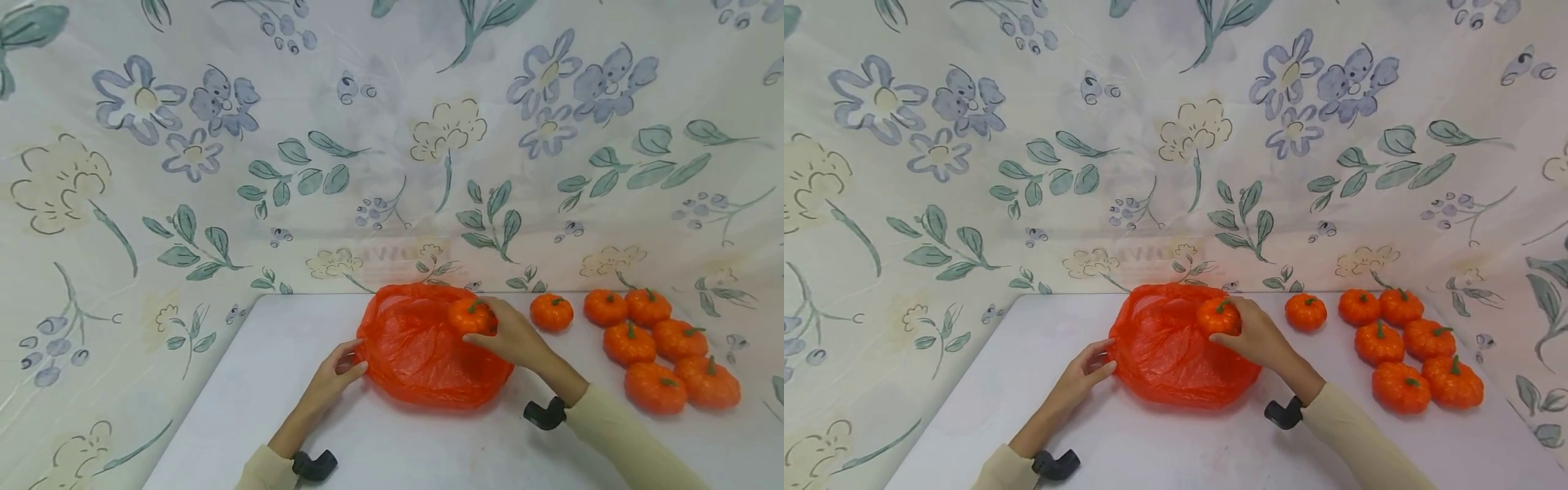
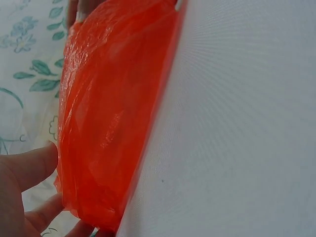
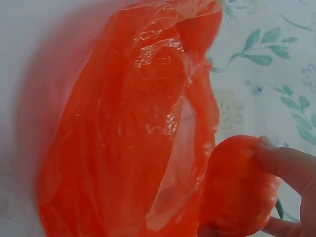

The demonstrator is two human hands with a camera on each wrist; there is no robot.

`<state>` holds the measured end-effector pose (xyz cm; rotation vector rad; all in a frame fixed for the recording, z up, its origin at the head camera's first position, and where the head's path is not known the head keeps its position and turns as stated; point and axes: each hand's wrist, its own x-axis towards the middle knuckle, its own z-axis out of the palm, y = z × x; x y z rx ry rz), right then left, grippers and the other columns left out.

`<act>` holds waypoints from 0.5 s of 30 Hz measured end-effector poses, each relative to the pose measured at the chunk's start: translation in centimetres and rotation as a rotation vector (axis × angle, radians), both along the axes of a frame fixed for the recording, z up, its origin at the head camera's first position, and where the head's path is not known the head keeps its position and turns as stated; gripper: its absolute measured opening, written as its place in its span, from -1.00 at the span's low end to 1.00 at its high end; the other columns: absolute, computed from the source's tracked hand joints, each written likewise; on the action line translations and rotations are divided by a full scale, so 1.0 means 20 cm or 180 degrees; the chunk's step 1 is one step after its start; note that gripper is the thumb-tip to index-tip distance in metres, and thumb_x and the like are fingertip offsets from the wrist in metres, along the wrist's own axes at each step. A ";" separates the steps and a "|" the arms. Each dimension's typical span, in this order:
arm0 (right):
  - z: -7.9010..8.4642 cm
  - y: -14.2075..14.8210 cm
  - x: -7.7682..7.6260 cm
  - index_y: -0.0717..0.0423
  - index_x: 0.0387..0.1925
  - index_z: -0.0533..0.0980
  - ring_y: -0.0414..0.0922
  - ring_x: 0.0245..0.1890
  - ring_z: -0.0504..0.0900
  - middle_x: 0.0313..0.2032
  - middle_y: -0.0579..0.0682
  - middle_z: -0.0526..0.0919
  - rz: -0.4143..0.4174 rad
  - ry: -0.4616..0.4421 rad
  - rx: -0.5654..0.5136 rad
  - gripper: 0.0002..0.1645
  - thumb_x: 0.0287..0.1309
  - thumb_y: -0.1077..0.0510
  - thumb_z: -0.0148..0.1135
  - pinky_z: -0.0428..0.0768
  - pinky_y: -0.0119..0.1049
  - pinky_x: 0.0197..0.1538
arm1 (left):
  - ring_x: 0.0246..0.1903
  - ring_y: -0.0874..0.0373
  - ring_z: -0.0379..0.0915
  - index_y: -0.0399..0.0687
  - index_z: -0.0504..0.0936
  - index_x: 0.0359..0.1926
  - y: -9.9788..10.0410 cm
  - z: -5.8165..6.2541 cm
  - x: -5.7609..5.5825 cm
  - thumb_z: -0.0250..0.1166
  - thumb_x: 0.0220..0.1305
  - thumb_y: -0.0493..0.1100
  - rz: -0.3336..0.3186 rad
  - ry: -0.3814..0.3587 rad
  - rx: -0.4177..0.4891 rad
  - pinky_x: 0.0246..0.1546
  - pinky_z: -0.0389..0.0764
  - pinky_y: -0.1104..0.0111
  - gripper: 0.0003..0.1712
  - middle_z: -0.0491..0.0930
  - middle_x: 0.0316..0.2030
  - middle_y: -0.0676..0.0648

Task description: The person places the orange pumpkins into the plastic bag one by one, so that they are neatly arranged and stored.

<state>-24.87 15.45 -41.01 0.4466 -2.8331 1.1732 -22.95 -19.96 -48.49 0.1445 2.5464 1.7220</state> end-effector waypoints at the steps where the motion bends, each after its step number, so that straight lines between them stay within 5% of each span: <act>1: 0.00 -0.01 0.00 0.21 0.41 0.24 0.18 0.22 0.49 0.31 0.24 0.42 0.0015 -0.0005 0.0003 -0.01 0.08 -0.08 0.49 0.61 0.11 0.17 | 0.16 -0.02 0.46 -0.01 0.42 0.37 0.00 0.00 0.00 0.35 0.28 0.01 -0.0003 0.0004 -0.0013 0.17 0.60 0.14 -0.33 0.53 0.21 -0.13; 15: 0.01 -0.15 -0.12 0.06 0.45 0.24 0.14 0.27 0.48 0.37 0.14 0.40 0.0228 -0.0090 -0.0008 -0.02 0.08 -0.07 0.49 0.60 0.08 0.20 | 0.17 0.00 0.43 0.01 0.44 0.36 0.00 0.00 0.00 0.37 0.25 0.01 0.0010 0.0014 -0.0006 0.15 0.56 0.24 -0.33 0.53 0.21 -0.11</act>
